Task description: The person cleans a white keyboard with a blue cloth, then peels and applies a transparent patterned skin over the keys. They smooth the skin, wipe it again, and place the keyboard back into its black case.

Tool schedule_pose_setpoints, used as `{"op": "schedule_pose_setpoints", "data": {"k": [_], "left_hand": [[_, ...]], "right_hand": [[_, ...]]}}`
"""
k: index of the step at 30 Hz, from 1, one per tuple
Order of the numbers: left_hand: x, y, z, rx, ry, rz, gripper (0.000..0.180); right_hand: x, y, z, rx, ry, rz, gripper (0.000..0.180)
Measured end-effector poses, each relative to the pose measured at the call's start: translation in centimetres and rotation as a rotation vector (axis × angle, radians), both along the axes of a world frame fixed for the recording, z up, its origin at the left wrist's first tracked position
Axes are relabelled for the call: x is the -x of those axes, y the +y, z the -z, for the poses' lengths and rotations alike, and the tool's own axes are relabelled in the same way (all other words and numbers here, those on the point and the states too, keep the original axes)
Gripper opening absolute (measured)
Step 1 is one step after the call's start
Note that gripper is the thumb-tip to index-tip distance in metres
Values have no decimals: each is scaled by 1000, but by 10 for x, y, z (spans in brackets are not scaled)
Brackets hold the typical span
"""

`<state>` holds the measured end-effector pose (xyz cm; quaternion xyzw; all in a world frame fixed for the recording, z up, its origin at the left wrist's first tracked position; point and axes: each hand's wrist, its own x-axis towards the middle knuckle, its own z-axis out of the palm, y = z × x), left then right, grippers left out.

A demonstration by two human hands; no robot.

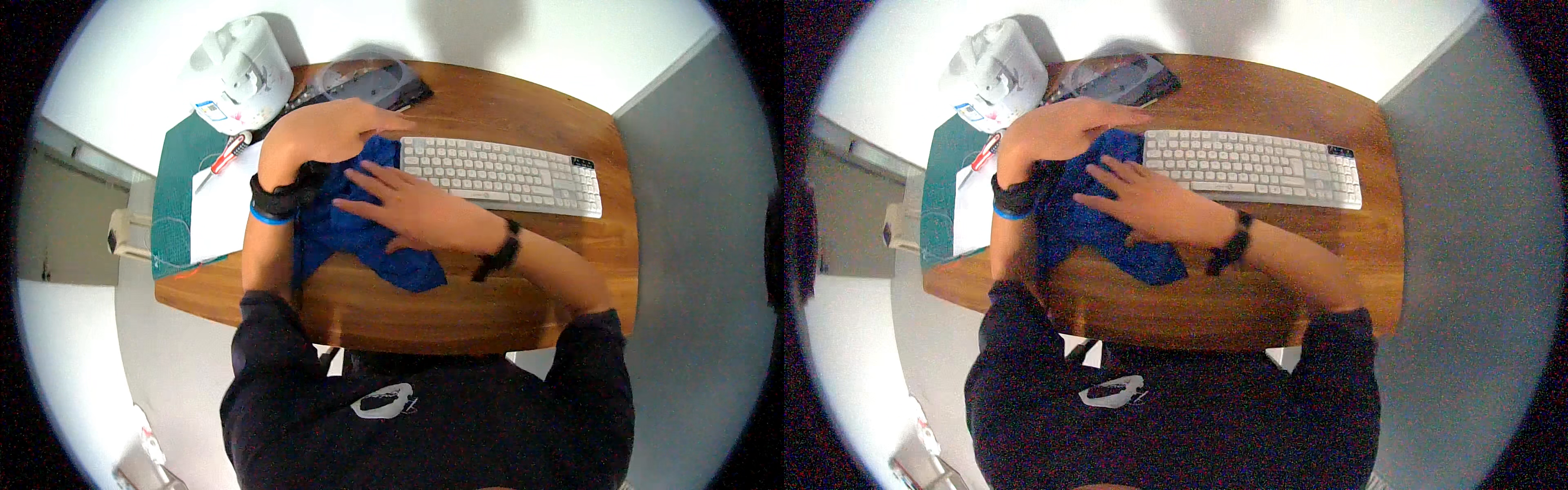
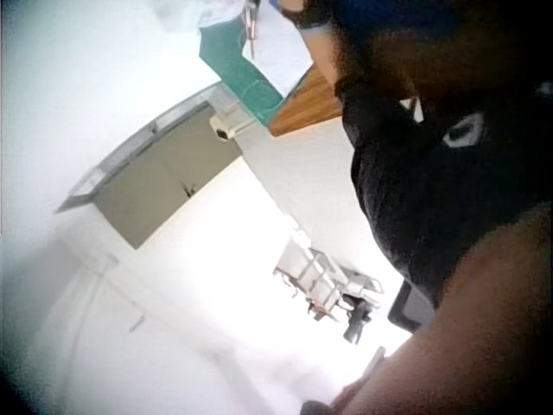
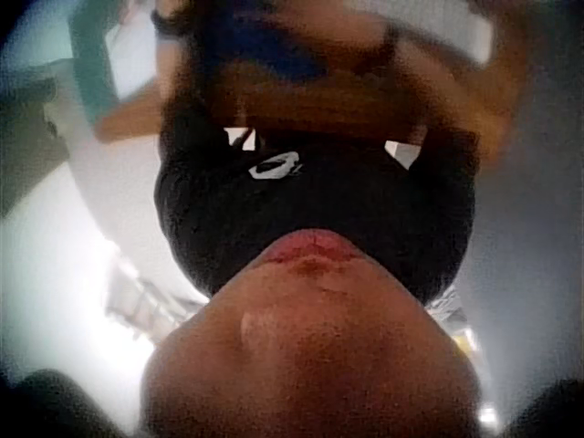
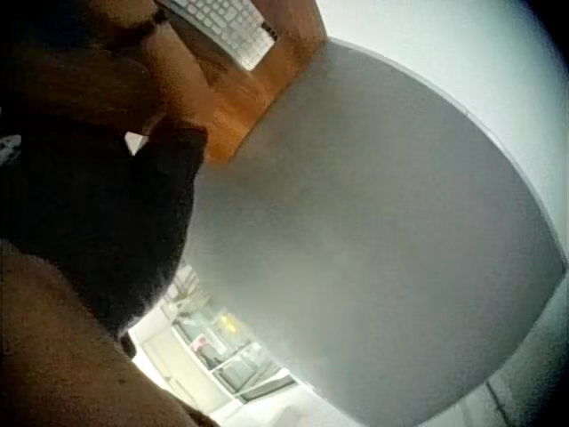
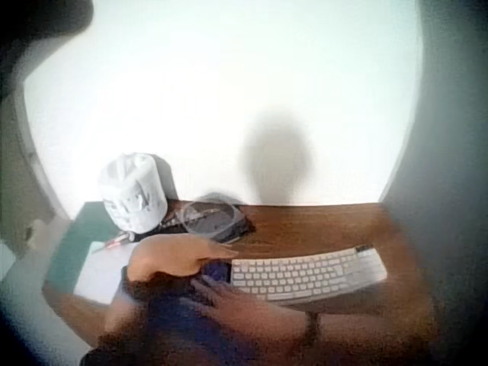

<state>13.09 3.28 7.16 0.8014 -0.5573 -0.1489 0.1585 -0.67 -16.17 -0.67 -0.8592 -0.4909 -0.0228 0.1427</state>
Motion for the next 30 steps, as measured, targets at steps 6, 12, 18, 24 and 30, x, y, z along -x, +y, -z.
{"op": "schedule_pose_setpoints", "data": {"k": [6,12,18,24,30], "left_hand": [[32,32,-32,109,-97,-18,60],[134,31,-83,155,-444,-254,75],[153,25,-94,90,-437,-229,76],[78,0,-20,-59,-264,-79,81],[31,-58,88,-107,-187,-5,127]], "right_hand": [[-10,51,-14,168,-94,-108,43],[32,17,-93,-218,149,-20,46],[66,-54,-108,-520,46,135,62],[46,-138,-70,-659,-51,591,77],[26,-125,15,90,216,694,103]]}}
